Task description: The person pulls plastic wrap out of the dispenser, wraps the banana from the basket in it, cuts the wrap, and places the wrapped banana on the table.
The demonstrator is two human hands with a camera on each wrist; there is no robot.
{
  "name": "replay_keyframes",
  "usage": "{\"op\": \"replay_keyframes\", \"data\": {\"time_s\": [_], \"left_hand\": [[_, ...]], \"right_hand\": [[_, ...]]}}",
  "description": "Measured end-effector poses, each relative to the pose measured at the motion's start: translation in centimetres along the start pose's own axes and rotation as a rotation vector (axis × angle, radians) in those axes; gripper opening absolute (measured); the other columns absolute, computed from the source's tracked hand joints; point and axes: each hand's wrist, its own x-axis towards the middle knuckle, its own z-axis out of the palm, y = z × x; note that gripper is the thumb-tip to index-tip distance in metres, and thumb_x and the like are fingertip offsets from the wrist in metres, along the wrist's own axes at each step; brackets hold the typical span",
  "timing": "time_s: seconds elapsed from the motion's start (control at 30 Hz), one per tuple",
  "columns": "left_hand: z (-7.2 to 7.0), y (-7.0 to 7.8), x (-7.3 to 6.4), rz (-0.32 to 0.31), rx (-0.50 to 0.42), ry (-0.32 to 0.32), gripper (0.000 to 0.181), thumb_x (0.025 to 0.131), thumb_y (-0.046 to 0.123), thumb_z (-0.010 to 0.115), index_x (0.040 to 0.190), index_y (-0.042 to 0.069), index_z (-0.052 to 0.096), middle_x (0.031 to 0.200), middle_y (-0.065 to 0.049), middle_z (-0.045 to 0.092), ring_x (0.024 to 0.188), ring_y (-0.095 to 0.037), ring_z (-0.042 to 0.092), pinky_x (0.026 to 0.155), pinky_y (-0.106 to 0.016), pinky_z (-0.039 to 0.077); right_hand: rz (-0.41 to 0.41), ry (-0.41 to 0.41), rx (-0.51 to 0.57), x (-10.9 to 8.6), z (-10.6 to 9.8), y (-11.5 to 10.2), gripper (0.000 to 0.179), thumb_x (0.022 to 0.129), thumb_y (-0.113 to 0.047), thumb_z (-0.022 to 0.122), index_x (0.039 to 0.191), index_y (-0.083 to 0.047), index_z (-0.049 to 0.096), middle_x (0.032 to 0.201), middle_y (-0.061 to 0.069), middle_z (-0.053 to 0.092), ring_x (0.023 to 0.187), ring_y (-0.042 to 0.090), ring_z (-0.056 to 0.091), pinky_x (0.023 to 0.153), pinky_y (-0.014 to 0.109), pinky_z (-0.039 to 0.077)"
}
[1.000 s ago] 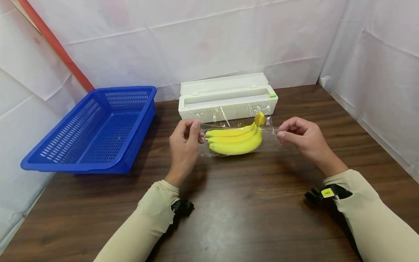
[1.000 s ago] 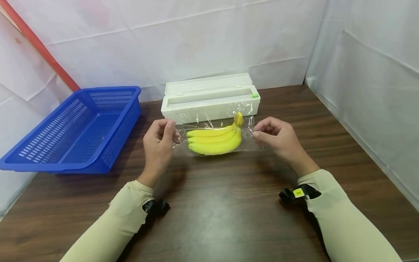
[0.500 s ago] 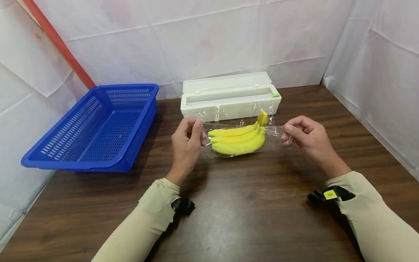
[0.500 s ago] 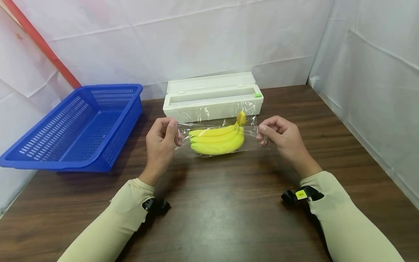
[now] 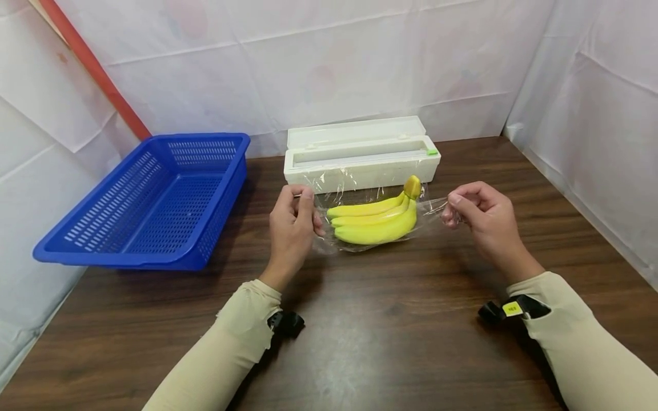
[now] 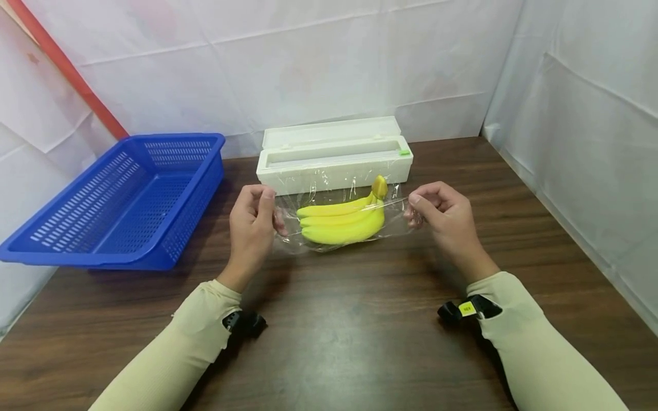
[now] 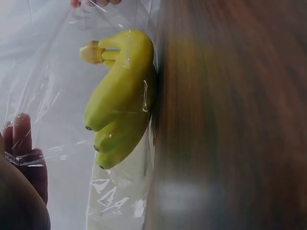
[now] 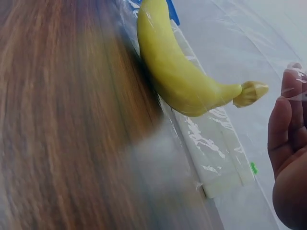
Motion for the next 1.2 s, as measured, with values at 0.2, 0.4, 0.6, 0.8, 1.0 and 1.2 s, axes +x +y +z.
{"op": "replay_keyframes", "data": {"time_s": [0.2, 0.4, 0.6, 0.8, 1.0, 1.2], "left_hand": [[-0.8, -0.1, 0.1, 0.009, 0.029, -0.176, 0.035, 0.105, 0.032, 0.053, 0.105, 0.000, 0.069, 0.066, -0.011, 0.062, 0.054, -0.024, 0.062, 0.057, -0.034, 0.056], [-1.9, -0.4, 0.3, 0.037, 0.047, -0.344, 0.047, 0.096, 0.044, 0.065, 0.110, -0.001, 0.070, 0.076, -0.009, 0.065, 0.069, -0.030, 0.063, 0.063, -0.031, 0.052], [-2.3, -0.7, 0.6, 0.084, 0.060, -0.426, 0.020, 0.094, 0.014, 0.071, 0.109, 0.001, 0.071, 0.088, -0.005, 0.066, 0.079, -0.020, 0.062, 0.070, -0.035, 0.053], [-2.0, -0.4, 0.6, 0.083, 0.000, -0.348, 0.015, 0.100, 0.009, 0.062, 0.096, -0.002, 0.071, 0.076, -0.012, 0.064, 0.069, -0.023, 0.063, 0.065, -0.033, 0.055], [-1.8, 0.2, 1.1, 0.010, 0.007, -0.286, 0.020, 0.101, 0.016, 0.062, 0.095, -0.001, 0.072, 0.072, -0.016, 0.063, 0.065, -0.025, 0.063, 0.065, -0.032, 0.055], [-0.9, 0.4, 2.4, -0.028, -0.008, -0.280, 0.028, 0.103, 0.021, 0.058, 0.094, -0.001, 0.073, 0.073, -0.017, 0.062, 0.063, -0.028, 0.064, 0.066, -0.037, 0.058]], "right_hand": [[-0.020, 0.003, -0.006, 0.0, 0.0, -0.1, 0.009, 0.097, 0.003, 0.062, 0.096, 0.011, 0.060, 0.075, 0.014, 0.066, 0.062, 0.018, 0.063, 0.058, 0.024, 0.057], [0.001, 0.016, -0.038, 0.0, 0.0, -0.1, 0.012, 0.098, -0.002, 0.063, 0.096, 0.010, 0.060, 0.075, 0.014, 0.065, 0.062, 0.017, 0.063, 0.058, 0.024, 0.057], [0.019, 0.049, -0.040, 0.0, 0.0, 0.0, 0.013, 0.097, -0.002, 0.064, 0.095, 0.010, 0.060, 0.074, 0.013, 0.065, 0.061, 0.017, 0.063, 0.057, 0.024, 0.056], [0.020, 0.090, -0.078, 0.2, 0.4, 0.1, 0.008, 0.096, 0.003, 0.063, 0.091, 0.008, 0.064, 0.070, 0.012, 0.066, 0.058, 0.017, 0.063, 0.055, 0.026, 0.056], [-0.035, 0.071, -0.172, 0.4, 0.5, 0.1, 0.005, 0.095, 0.003, 0.064, 0.091, 0.005, 0.065, 0.071, 0.013, 0.066, 0.060, 0.018, 0.064, 0.057, 0.027, 0.057], [-0.054, 0.076, -0.220, 1.0, 0.4, -0.2, 0.013, 0.094, -0.002, 0.067, 0.094, 0.010, 0.063, 0.071, 0.013, 0.064, 0.058, 0.018, 0.062, 0.056, 0.025, 0.056]]}}
